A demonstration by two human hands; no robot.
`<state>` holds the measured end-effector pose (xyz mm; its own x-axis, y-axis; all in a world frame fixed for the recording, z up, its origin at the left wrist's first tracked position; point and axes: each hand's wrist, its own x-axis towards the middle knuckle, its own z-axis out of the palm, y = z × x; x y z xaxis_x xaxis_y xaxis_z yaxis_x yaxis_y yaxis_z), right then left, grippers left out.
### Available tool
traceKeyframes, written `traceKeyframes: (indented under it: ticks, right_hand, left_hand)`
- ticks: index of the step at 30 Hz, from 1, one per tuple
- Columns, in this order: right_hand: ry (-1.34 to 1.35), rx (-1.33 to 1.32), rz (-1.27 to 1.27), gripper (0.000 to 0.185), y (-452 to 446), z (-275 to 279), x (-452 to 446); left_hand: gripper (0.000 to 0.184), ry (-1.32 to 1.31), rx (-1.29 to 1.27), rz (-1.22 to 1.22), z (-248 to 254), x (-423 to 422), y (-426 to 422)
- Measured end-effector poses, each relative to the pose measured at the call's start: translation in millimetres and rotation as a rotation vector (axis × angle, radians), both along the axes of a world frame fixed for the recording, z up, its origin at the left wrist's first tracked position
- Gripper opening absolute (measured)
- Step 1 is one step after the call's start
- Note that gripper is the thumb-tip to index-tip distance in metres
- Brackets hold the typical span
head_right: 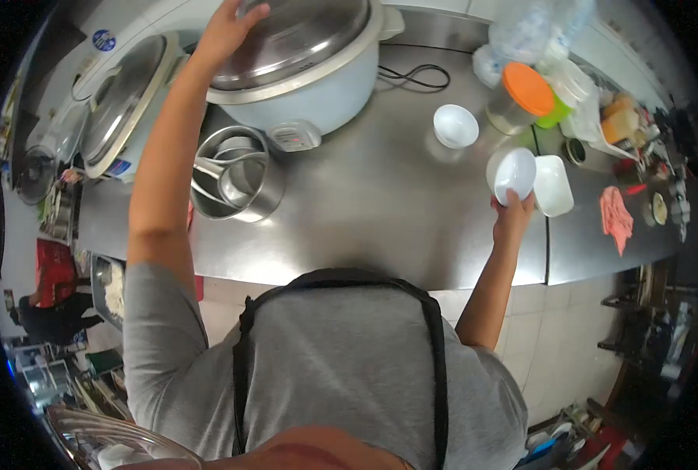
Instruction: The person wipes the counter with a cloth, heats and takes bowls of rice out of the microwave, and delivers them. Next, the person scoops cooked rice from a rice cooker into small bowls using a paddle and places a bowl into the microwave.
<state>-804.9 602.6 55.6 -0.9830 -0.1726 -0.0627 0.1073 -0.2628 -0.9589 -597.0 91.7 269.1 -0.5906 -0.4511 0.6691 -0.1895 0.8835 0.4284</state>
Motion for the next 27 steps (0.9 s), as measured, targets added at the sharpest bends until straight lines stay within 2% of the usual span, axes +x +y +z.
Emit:
traceKeyframes:
  ticks: [1,3,5,6,7,8,9,12,15,17,18,19,20,21,22,24,27]
  right_hand:
    - [-0.052,-0.034,0.001,0.043,24,2,6]
    - [-0.168,-0.110,0.012,0.046,75,-2,20]
    - [-0.224,-0.108,-0.237,0.032,112,2,45]
    - [-0.220,-0.168,-0.206,0.028,147,-11,50]
    - [-0.202,-0.220,-0.273,0.035,176,-27,54]
    - [-0.229,-0.255,-0.352,0.047,187,-10,75]
    - [-0.224,-0.301,-0.273,0.050,218,-17,82]
    - [-0.042,-0.479,-0.355,0.068,272,-23,102]
    - [0.086,-0.542,-0.349,0.072,257,19,112]
    - [0.143,-0.575,-0.319,0.074,239,55,117]
    - [0.173,-0.594,-0.306,0.075,235,69,119]
    - [0.209,-0.624,-0.258,0.074,237,81,120]
    - [0.249,-0.653,-0.210,0.073,242,91,121]
    - [0.267,-0.709,-0.155,0.071,248,99,124]
    - [0.353,-0.659,-0.174,0.069,241,111,131]
    - [0.423,-0.590,-0.278,0.074,221,133,149]
    - [0.404,-0.593,-0.301,0.074,190,146,177]
  left_hand:
    - [0.058,0.027,-0.347,0.119,-23,-25,-47]
    - [0.057,-0.230,-0.268,0.384,-17,-51,-46]
    - [0.054,-0.306,-0.015,0.311,-1,-59,-63]
    - [0.052,-0.270,0.011,0.291,6,-62,-69]
    - [0.049,-0.182,-0.027,0.262,15,-62,-62]
    - [0.047,-0.080,-0.073,0.205,28,-61,-52]
    - [0.044,0.012,-0.105,0.116,45,-60,-35]
    - [0.038,0.180,-0.174,-0.252,93,-44,58]
    - [0.032,0.143,-0.261,-0.593,101,-34,149]
    - [0.029,0.147,-0.317,-0.771,68,-41,209]
    - [0.021,0.529,-0.425,-0.822,34,-60,236]
    - [0.023,0.376,-0.544,-0.677,7,-52,273]
    - [0.010,0.332,-0.563,-0.621,-22,-46,305]
    - [0.011,0.265,-0.387,-0.792,-57,-44,327]
    - [0.018,0.161,-0.365,-0.900,-89,-43,345]
    - [0.020,-0.031,-0.269,-0.981,-140,-33,374]
    - [0.025,-0.245,-0.142,-1.038,-196,-28,385]
